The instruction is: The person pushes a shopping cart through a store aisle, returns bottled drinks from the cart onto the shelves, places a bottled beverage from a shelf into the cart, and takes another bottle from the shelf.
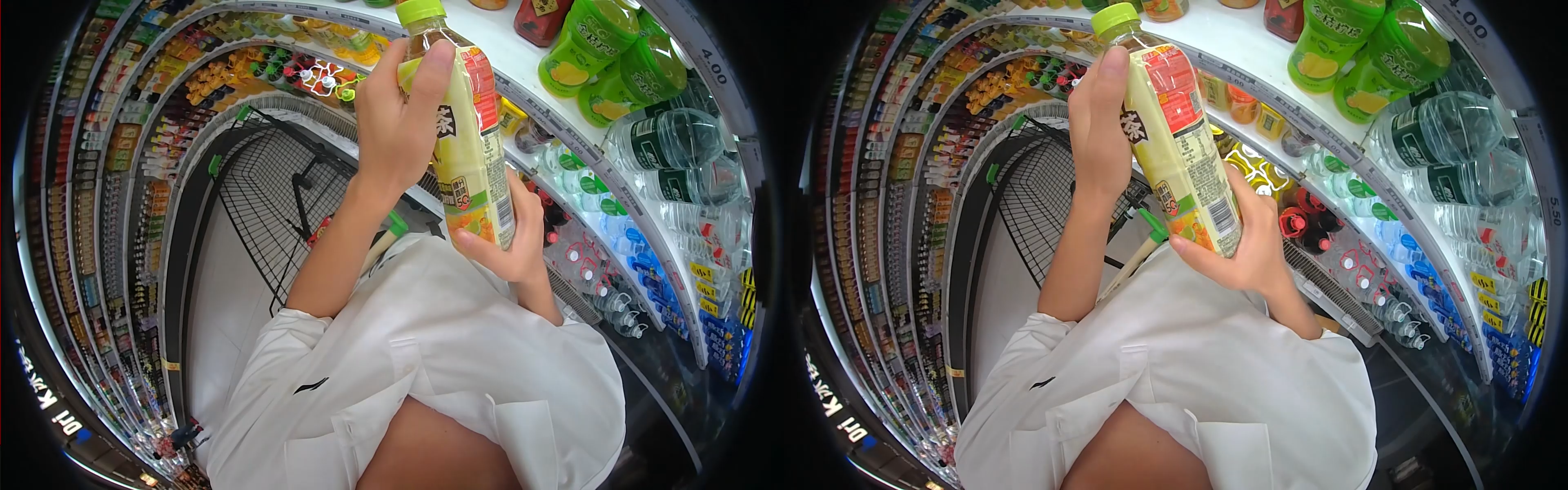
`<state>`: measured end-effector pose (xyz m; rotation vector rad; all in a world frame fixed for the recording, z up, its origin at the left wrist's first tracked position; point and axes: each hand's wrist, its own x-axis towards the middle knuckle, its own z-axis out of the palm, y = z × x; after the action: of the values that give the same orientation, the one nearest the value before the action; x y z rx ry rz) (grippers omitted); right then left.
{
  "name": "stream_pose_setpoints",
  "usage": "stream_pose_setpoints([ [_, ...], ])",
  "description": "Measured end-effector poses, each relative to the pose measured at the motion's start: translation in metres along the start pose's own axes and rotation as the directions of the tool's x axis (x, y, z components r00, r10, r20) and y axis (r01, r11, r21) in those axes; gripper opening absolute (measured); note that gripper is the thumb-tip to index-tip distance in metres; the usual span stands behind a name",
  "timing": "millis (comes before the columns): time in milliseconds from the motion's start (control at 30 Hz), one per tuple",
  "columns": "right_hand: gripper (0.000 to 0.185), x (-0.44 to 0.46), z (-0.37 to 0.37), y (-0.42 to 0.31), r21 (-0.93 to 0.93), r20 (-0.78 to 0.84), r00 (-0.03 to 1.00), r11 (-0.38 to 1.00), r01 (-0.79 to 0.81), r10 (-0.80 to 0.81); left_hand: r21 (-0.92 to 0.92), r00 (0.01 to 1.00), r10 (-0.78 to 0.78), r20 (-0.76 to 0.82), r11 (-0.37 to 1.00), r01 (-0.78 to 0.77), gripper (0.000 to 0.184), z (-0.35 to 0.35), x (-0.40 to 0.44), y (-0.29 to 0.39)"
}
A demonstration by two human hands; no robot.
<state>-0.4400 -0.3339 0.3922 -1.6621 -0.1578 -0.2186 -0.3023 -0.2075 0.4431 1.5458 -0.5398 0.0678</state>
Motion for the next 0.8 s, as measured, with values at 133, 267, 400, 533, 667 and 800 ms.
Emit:
stream_pose_setpoints([
  [133,0.075,-0.002,0.006,-0.001,-0.037,-0.051,0.999,0.999,0.0,-0.002,-0.022,1.0,0.029,0.007,0.999,-0.029,0.043,0.0,0.001,0.004],
  [267,0.076,-0.003,0.009,-0.001,-0.074,-0.097,0.995,0.997,0.033,-0.04,-0.089,0.999,0.041,0.019,0.995,-0.039,0.041,0.003,0.0,0.009],
  [400,0.076,-0.004,0.004,-0.001,-0.054,-0.076,0.995,0.997,0.06,-0.064,-0.148,1.0,0.003,0.005,0.989,-0.002,0.039,0.005,-0.004,0.015],
  [533,0.076,-0.001,-0.002,-0.004,-0.03,-0.051,0.997,0.998,0.061,-0.062,-0.197,1.0,-0.014,0.014,0.98,0.017,0.038,0.006,-0.003,0.013],
  [667,0.076,-0.001,-0.003,-0.004,-0.03,-0.051,0.996,0.997,0.076,-0.077,-0.216,0.999,-0.034,0.024,0.976,0.039,0.037,0.006,-0.003,0.009],
  [800,0.075,-0.003,-0.002,-0.001,-0.026,-0.062,0.995,0.997,0.077,-0.078,-0.22,0.999,-0.034,0.035,0.975,0.041,0.037,0.007,-0.004,0.012],
])
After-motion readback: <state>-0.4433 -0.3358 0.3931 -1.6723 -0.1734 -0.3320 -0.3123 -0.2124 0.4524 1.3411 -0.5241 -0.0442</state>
